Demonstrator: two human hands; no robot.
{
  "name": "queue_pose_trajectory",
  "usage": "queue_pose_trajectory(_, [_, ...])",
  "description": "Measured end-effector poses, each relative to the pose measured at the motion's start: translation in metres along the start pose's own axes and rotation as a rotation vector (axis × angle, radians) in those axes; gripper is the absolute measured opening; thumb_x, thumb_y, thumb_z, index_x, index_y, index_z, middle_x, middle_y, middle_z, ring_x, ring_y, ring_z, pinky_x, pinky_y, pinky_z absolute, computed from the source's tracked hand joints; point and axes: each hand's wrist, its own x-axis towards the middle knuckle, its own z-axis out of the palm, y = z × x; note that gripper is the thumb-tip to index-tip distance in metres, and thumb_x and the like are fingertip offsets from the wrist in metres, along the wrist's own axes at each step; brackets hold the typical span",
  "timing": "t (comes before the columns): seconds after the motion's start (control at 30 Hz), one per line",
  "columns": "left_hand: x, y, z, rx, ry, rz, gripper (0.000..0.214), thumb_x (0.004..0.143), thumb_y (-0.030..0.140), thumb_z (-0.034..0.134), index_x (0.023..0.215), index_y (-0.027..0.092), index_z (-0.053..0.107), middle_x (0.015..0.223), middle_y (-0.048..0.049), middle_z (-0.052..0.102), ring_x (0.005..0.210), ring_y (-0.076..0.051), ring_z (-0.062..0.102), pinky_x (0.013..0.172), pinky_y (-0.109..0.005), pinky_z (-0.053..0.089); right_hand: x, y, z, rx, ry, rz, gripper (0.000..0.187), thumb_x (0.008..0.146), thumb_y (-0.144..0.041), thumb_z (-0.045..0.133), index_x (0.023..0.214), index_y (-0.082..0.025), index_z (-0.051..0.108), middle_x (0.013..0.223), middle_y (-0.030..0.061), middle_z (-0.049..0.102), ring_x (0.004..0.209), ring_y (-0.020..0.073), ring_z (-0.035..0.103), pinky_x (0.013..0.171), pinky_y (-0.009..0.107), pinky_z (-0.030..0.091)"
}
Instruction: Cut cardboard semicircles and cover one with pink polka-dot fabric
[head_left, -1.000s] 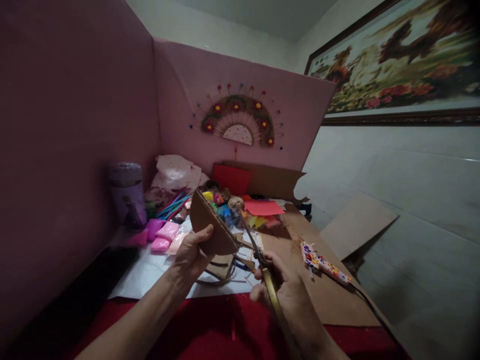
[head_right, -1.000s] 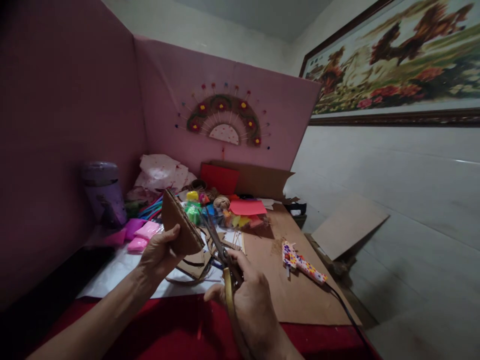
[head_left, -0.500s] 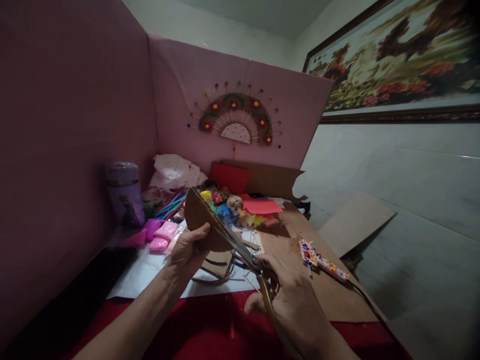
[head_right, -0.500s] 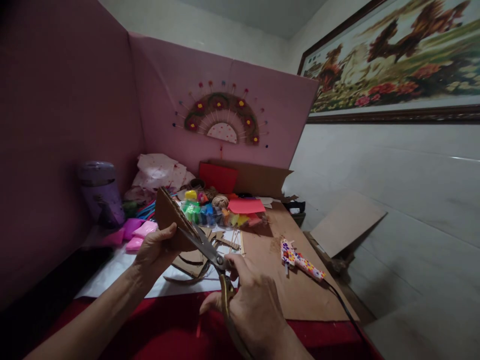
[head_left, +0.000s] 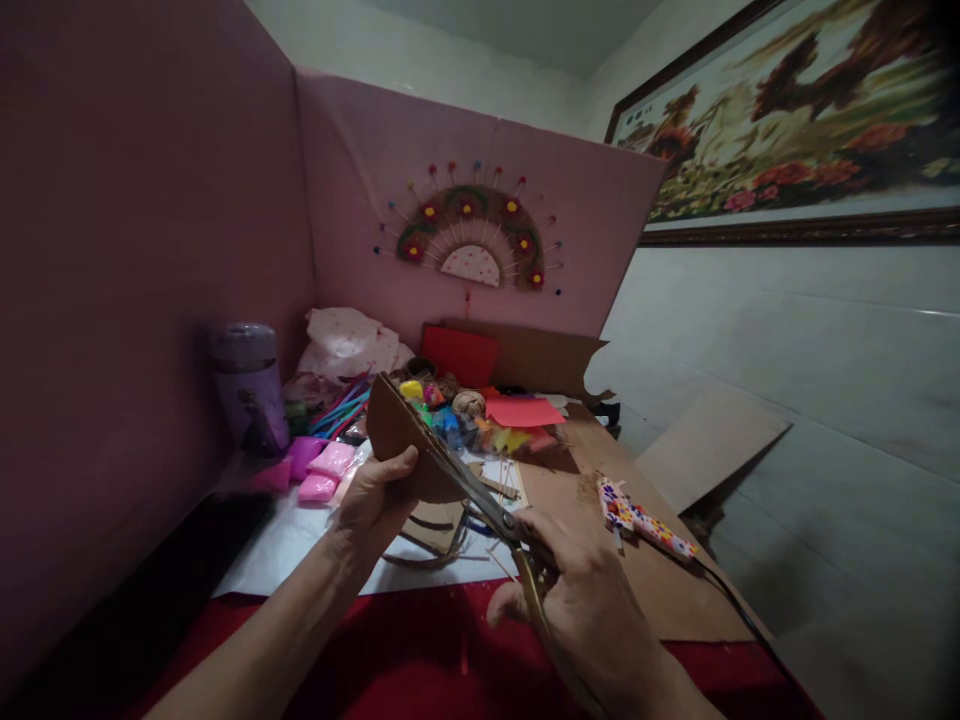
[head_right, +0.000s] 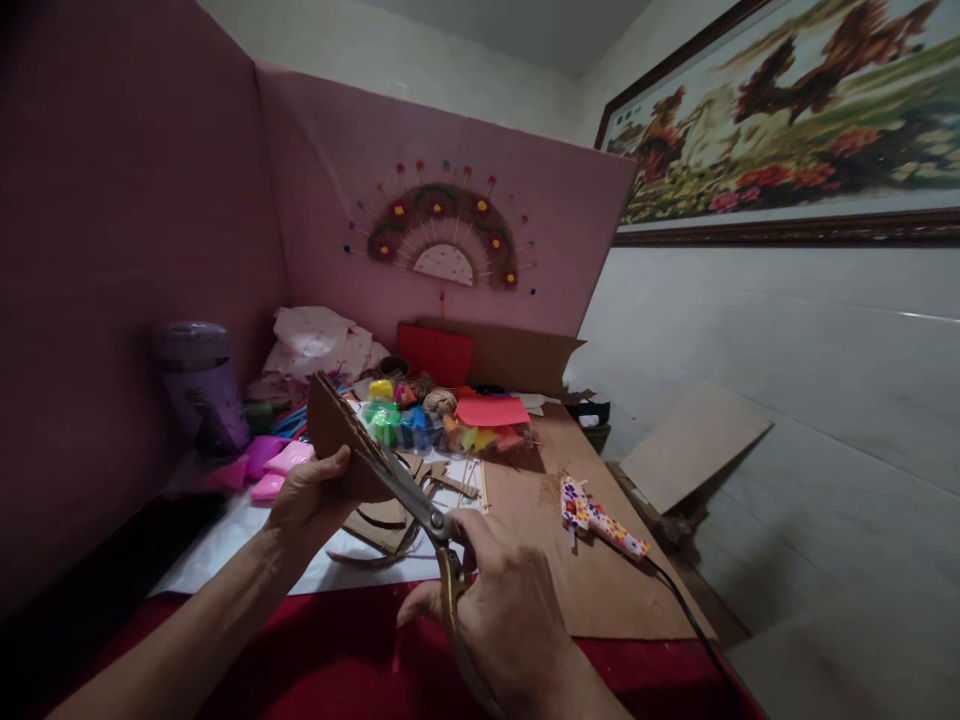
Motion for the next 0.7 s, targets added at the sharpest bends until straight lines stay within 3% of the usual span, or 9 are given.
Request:
queue_pose_trajectory(0.5, [0.002,0.004,0.0,0.003,0.028,0.019,0.029,0.061,-0.004,0.059,0.084,0.011,0.067,0.069,-0.0057,0.072,0.06,-0.018,0.066,0.058,-0.03,0.057,0.002,0.001,0.011,0.021,0.059,-0.123,0.03,0.07,-0.046,0.068,0.075,-0.018,0.057,0.056,-0.0026,0.057,0.047,0.0106,0.045,0.041,0.02,0.031])
queue_pose_trajectory(0.7, [0.002,0.004,0.0,0.015,0.045,0.025,0.028,0.063,-0.004,0.058,0.084,0.012,0.066,0.069,-0.0049,0.072,0.06,-0.017,0.066,0.058,-0.029,0.057,0.002,0.004,0.016,0.073,0.05,-0.133,0.018,0.075,-0.034,0.065,0.074,-0.018,0.057,0.052,-0.0043,0.055,0.046,0.01,0.045,0.044,0.02,0.032])
